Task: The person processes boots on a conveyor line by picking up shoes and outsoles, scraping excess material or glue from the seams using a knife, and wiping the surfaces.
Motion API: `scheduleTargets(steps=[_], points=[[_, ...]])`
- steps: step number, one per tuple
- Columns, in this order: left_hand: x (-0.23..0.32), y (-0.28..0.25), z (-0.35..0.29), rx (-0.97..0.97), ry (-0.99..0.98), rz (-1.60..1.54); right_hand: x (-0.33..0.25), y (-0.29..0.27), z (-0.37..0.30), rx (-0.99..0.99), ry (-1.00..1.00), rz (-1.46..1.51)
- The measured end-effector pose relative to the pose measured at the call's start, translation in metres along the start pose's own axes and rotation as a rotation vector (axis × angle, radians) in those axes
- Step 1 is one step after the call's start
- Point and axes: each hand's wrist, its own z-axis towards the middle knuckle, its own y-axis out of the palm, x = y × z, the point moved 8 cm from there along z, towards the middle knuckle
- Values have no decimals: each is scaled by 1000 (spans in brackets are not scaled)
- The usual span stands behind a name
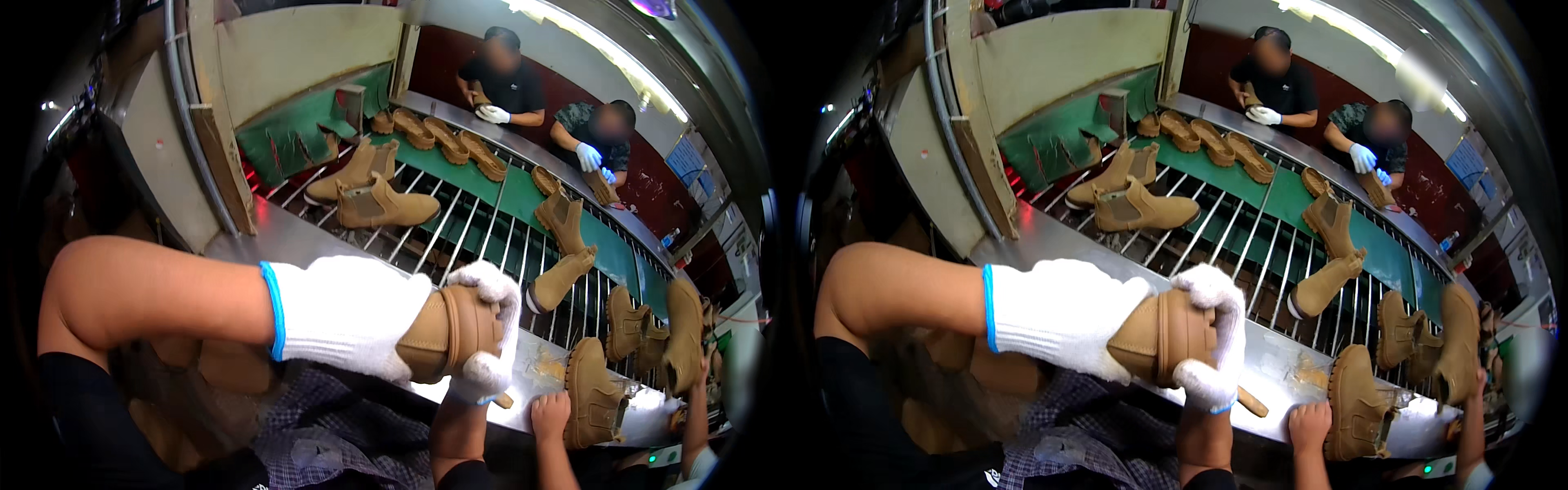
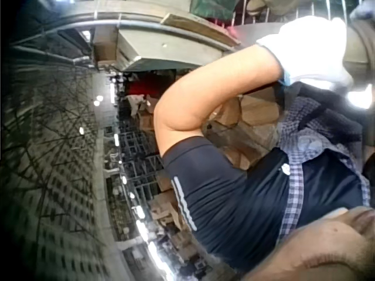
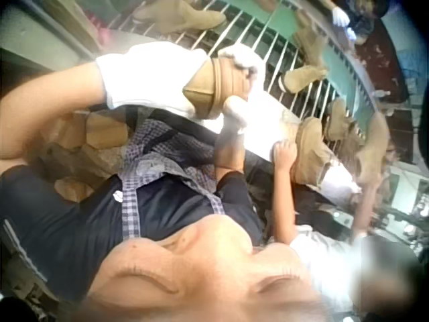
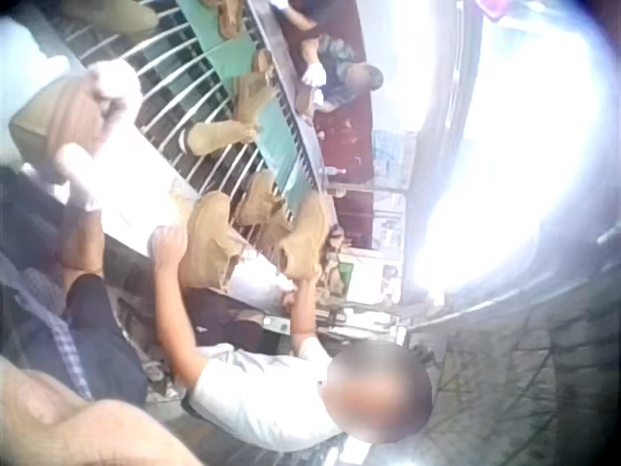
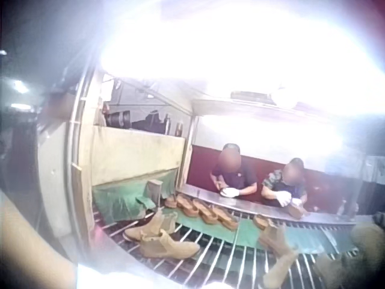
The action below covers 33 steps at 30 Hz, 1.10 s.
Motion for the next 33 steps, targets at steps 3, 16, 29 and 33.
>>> scheduleTargets(steps=[3,16,29,33], points=[[5,-1,7,-18,4,13,-3,-10,-2,74,-94,79],[91,12,56,-285,284,351,-93,-44,-60,176,-186,-498],[71,67,-46,349,864,-401,-116,6,-182,31,-248,-670],[83,76,-54,288,977,-346,-123,26,-193,8,-224,-764]])
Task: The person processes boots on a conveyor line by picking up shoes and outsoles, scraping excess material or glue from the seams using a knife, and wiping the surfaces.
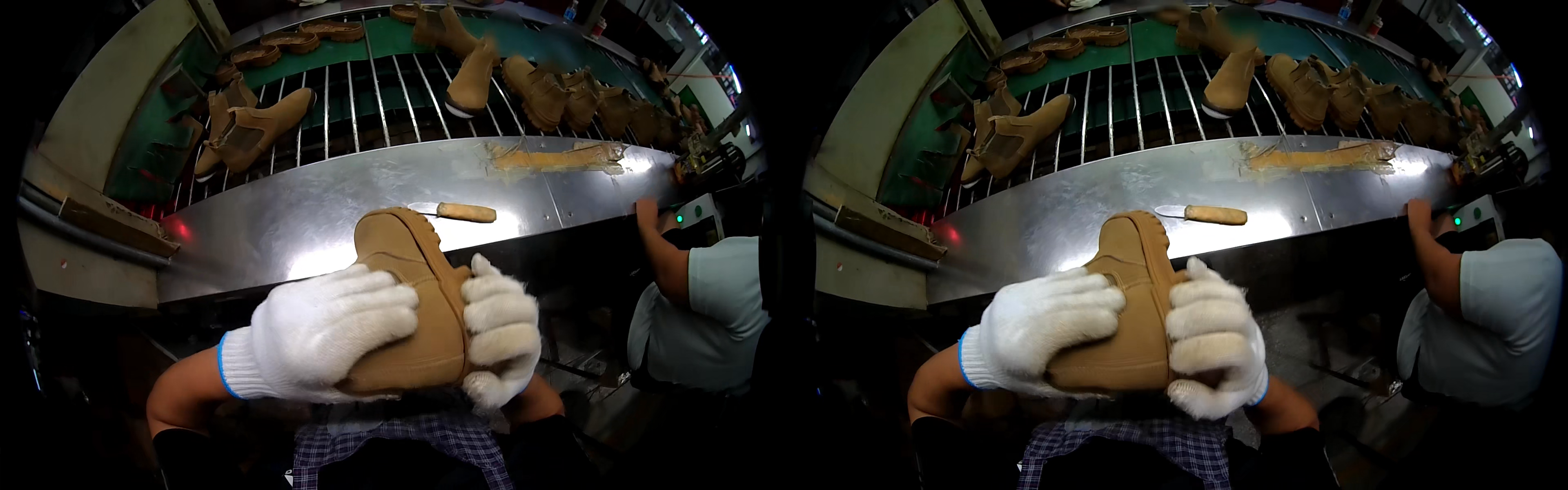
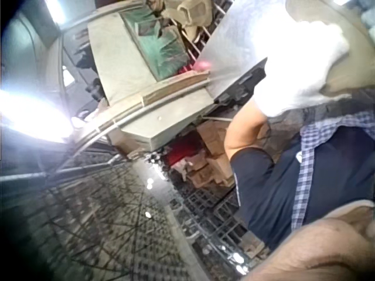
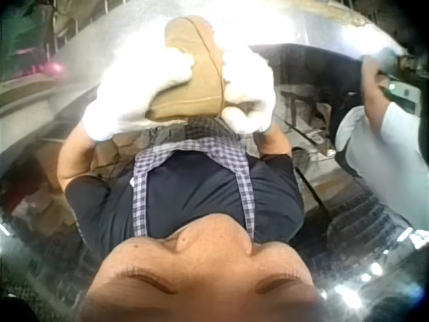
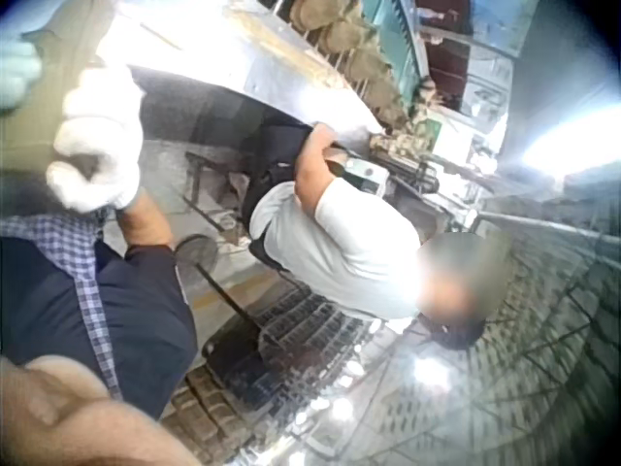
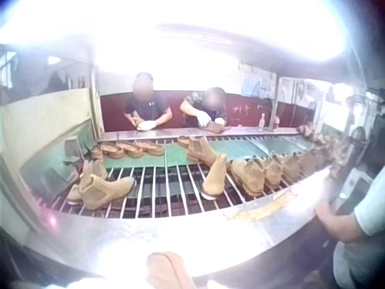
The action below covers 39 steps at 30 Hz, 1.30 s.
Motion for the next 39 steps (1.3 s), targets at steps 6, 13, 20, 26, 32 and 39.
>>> scheduleTargets(steps=[6,13,20,26,32,39], points=[[31,36,-22,-12,142,219,-27,14,-20,-56,103,-13],[47,111,-85,-17,302,310,27,13,-123,316,885,71],[41,142,-119,-27,356,347,52,57,-165,28,1204,164],[33,139,-125,-26,349,369,79,62,-142,110,1278,311],[27,139,-133,-25,356,404,98,59,-99,91,1195,179],[26,115,-137,-221,292,243,114,53,-83,-145,1250,180]])
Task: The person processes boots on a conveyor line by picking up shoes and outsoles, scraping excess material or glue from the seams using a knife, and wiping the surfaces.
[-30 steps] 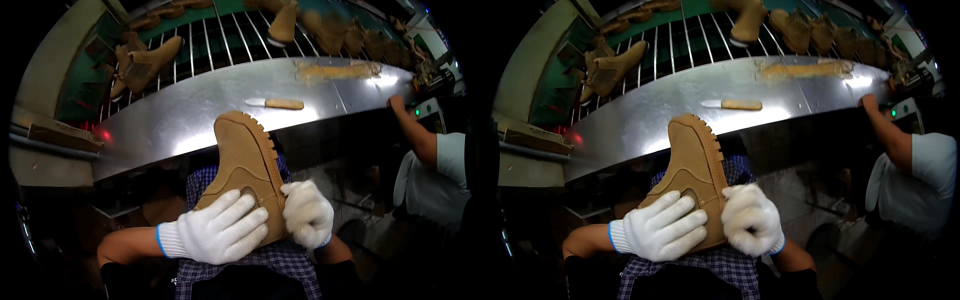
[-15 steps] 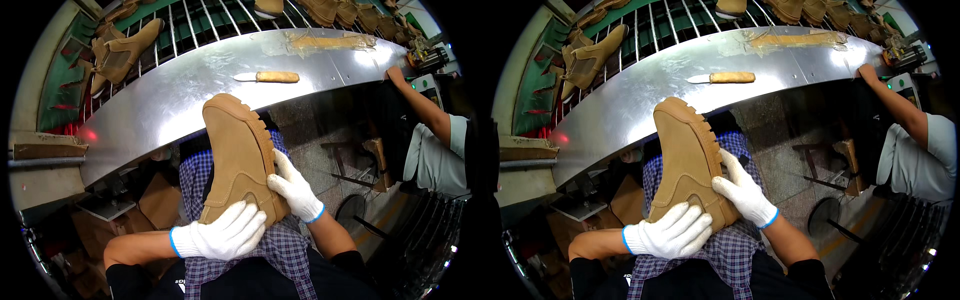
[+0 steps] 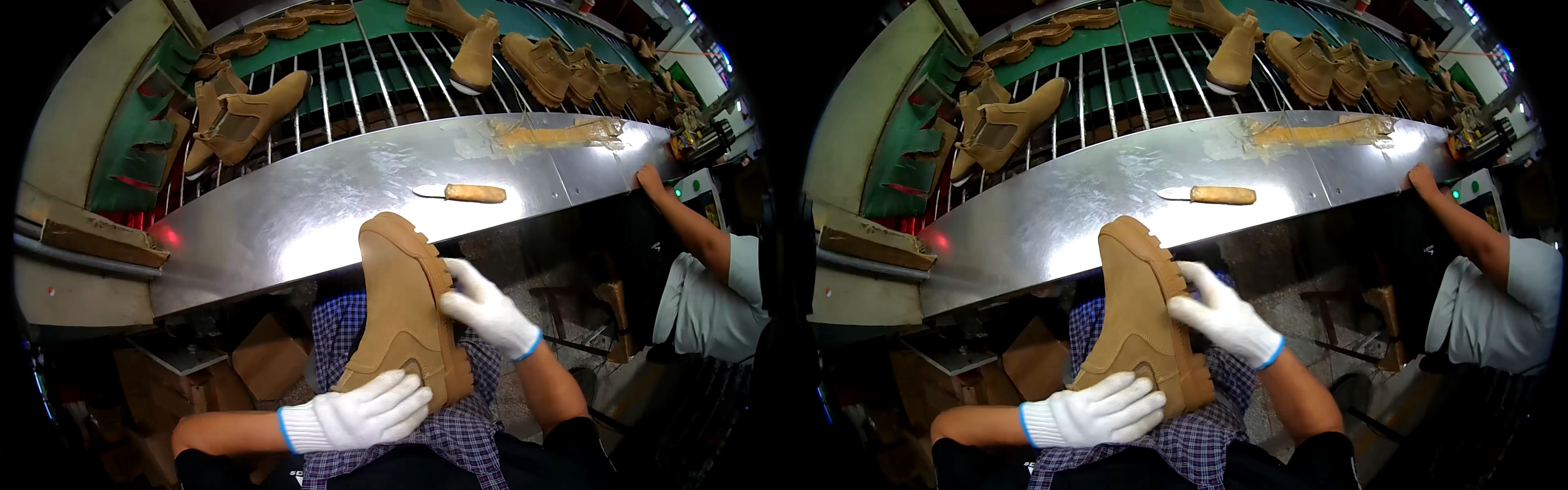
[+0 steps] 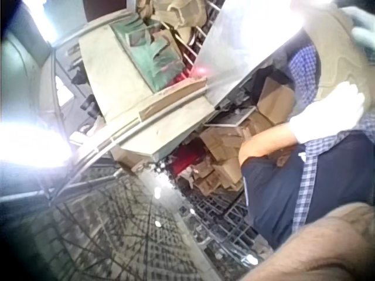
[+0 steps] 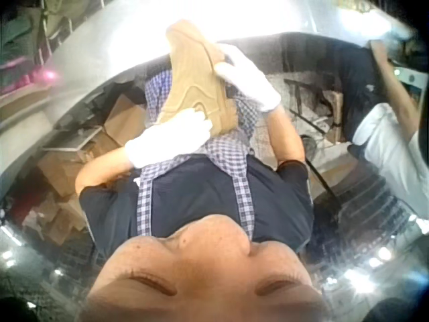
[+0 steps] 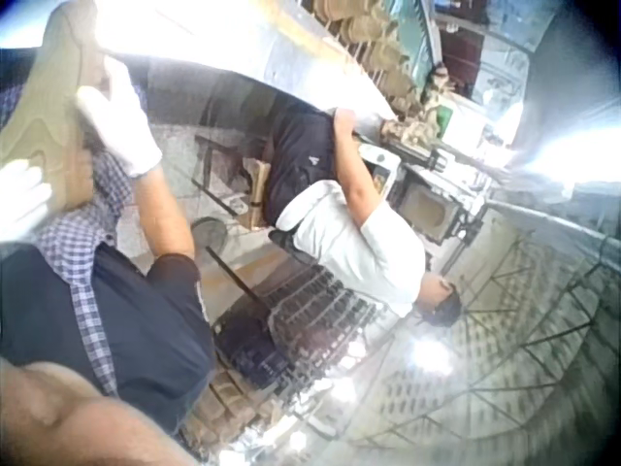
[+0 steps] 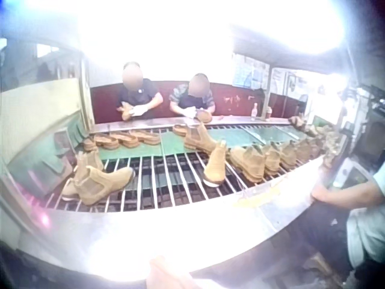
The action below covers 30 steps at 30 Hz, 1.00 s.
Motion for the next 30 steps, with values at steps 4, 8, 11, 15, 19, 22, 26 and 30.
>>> scheduleTargets(steps=[4,8,11,15,19,22,26,30], points=[[-54,-62,-20,45,-475,-860,-9,-13,16,-199,128,-86],[-147,-20,-89,58,-1467,-1000,-36,1,49,-372,198,-430],[-163,34,-49,-169,-1389,-1273,-53,0,57,-420,302,-414],[-161,60,-27,-50,-1265,-1431,-30,-6,73,-558,392,-366],[-160,65,-35,-174,-1367,-1141,-22,-1,69,-639,404,-301],[-158,53,-30,-378,-1477,-1009,-47,3,59,-544,482,-590],[-158,42,-21,-433,-1531,-1072,-55,0,58,-485,278,-746],[-148,64,-47,-203,-1454,-1086,-42,-1,47,-593,442,-483]])
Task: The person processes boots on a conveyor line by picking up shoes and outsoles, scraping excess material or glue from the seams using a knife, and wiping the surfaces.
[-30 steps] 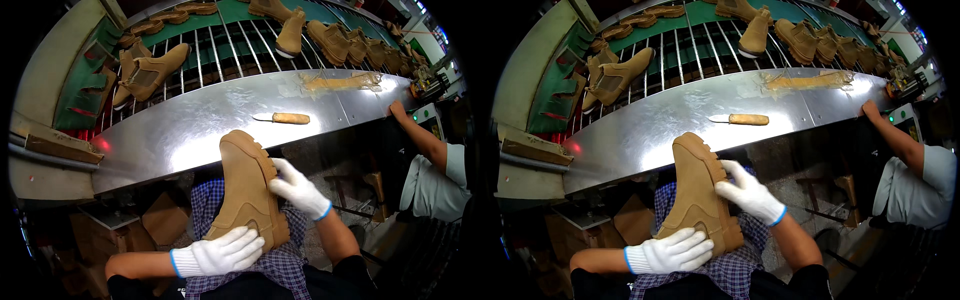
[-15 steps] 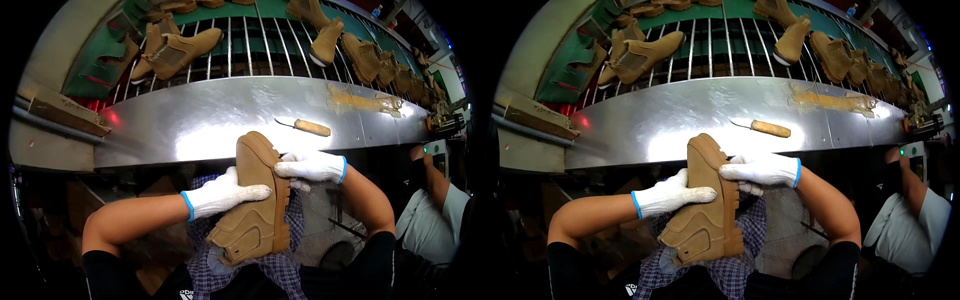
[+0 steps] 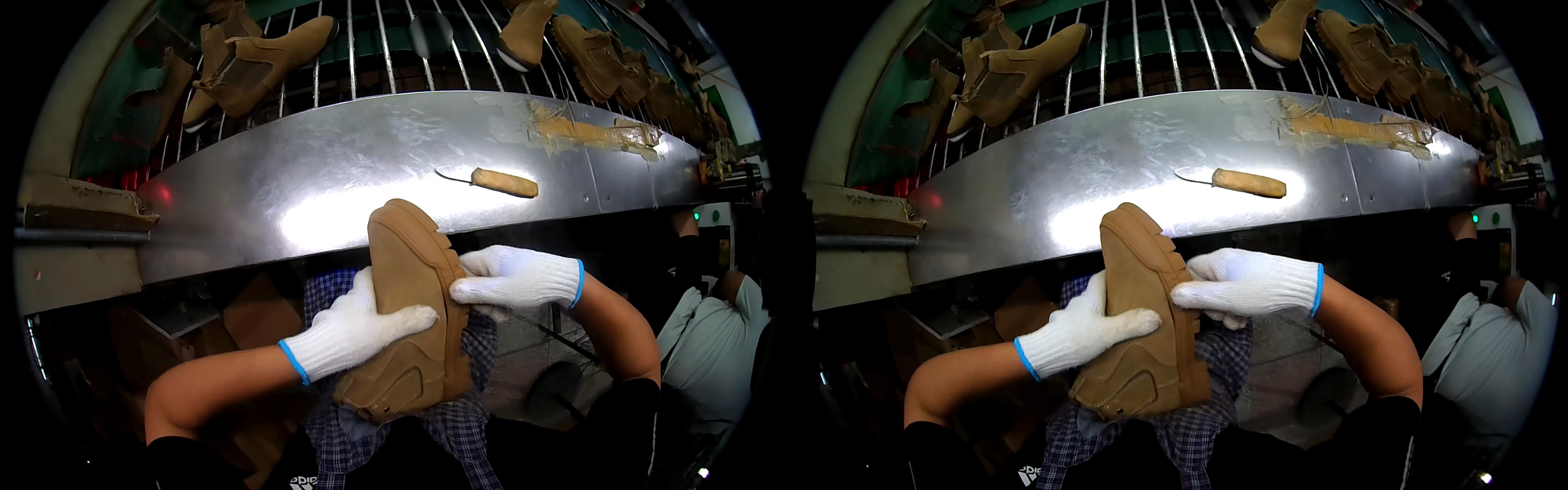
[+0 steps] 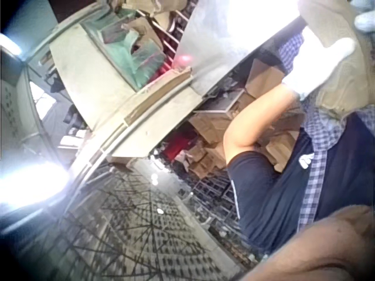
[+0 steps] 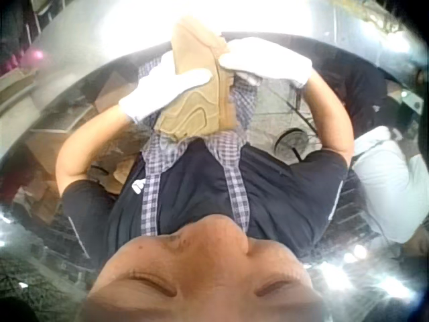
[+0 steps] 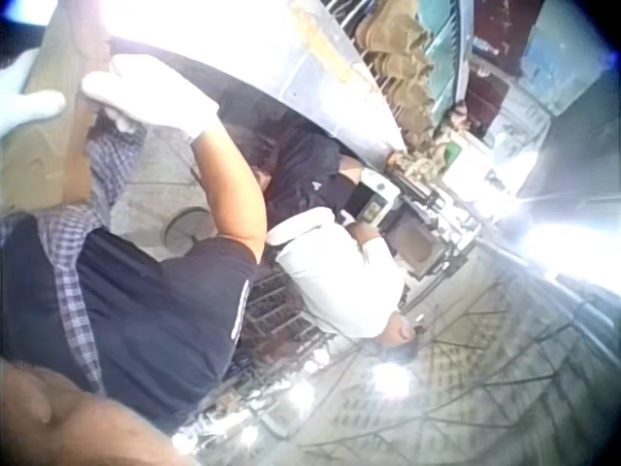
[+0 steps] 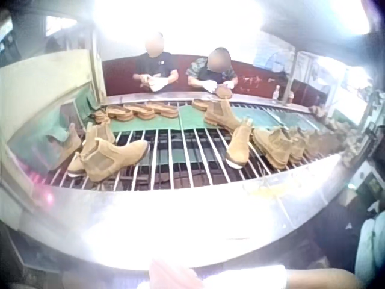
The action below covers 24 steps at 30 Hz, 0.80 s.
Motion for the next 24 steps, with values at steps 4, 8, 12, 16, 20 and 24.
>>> scheduleTargets(steps=[4,8,12,16,20,24], points=[[-7,5,-12,-3,29,5,15,12,13,-70,-12,58],[4,2,-13,-1,-33,87,-6,13,5,121,-81,-243],[-7,8,-10,30,4,-19,-23,20,-7,299,-167,-598],[-6,5,-17,-17,176,-171,-27,25,-8,365,-185,-440],[10,-4,-33,-139,335,-486,-42,30,-3,564,-265,-140],[54,-77,-88,215,373,-285,-67,-4,-21,493,-611,400]])
